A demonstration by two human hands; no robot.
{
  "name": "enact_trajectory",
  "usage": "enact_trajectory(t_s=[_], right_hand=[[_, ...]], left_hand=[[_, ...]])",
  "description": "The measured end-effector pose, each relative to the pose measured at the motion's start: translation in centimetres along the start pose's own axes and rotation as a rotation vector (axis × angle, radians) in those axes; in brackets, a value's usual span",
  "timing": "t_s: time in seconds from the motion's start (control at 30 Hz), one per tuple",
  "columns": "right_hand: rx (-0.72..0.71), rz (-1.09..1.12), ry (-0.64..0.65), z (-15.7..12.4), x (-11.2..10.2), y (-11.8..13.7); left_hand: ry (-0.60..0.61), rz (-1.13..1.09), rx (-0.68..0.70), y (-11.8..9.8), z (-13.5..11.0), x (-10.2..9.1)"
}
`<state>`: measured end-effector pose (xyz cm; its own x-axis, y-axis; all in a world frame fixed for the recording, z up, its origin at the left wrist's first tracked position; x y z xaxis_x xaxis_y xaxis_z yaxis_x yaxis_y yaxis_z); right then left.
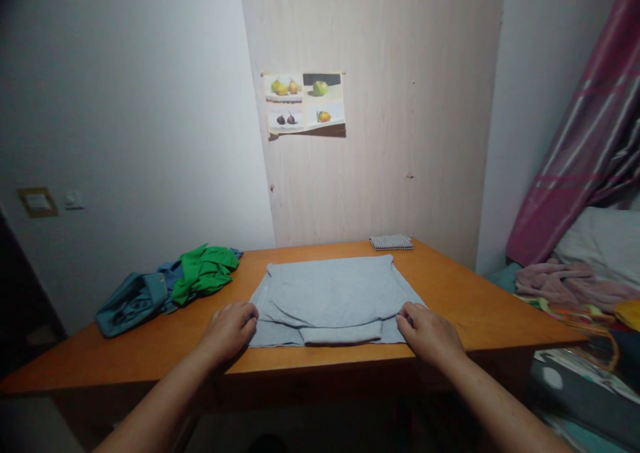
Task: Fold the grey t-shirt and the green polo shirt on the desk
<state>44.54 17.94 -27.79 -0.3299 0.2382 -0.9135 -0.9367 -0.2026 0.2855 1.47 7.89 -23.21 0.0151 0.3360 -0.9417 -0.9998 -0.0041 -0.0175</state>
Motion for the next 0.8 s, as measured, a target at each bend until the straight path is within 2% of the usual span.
enact_trajectory(t_s=[0.13, 0.27, 0.37, 0.5, 0.67, 0.8], right_hand=[[0.004, -0.012, -0.001, -0.1, -0.1, 0.2], [0.018, -0.013, -0.009, -0.1, -0.2, 0.3], [0.013, -0.014, -0.023, -0.1, -0.3, 0.3], [0.008, -0.011, -0.038, 0.0, -0.2, 0.3], [-0.006, -0.019, -0.042, 0.1, -0.4, 0.7], [-0.017, -0.073, -0.013, -0.1, -1.0, 0.6]], left_hand=[[0.011, -0.057, 0.082, -1.0, 0.4, 0.1], [0.05, -0.029, 0.051, -1.1, 0.7, 0.6], [0.018, -0.008, 0.068, -1.6, 1.0, 0.6], [-0.02, -0.097, 0.145, -2.5, 1.1, 1.2], [-0.068, -0.169, 0.176, -2.1, 0.9, 2.2], [-0.058, -0.195, 0.173, -1.6, 1.0, 2.4]])
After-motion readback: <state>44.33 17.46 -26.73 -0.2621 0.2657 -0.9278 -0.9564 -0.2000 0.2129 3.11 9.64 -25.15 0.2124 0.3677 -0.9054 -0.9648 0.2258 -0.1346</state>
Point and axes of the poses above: each hand's wrist, its own z-axis towards the middle knuckle, its own x-axis out of the palm, y = z × x, the point moved 6 cm from there along z, towards the middle knuckle, and after that the axes turned 4 degrees about x, right-handed, at the moved point
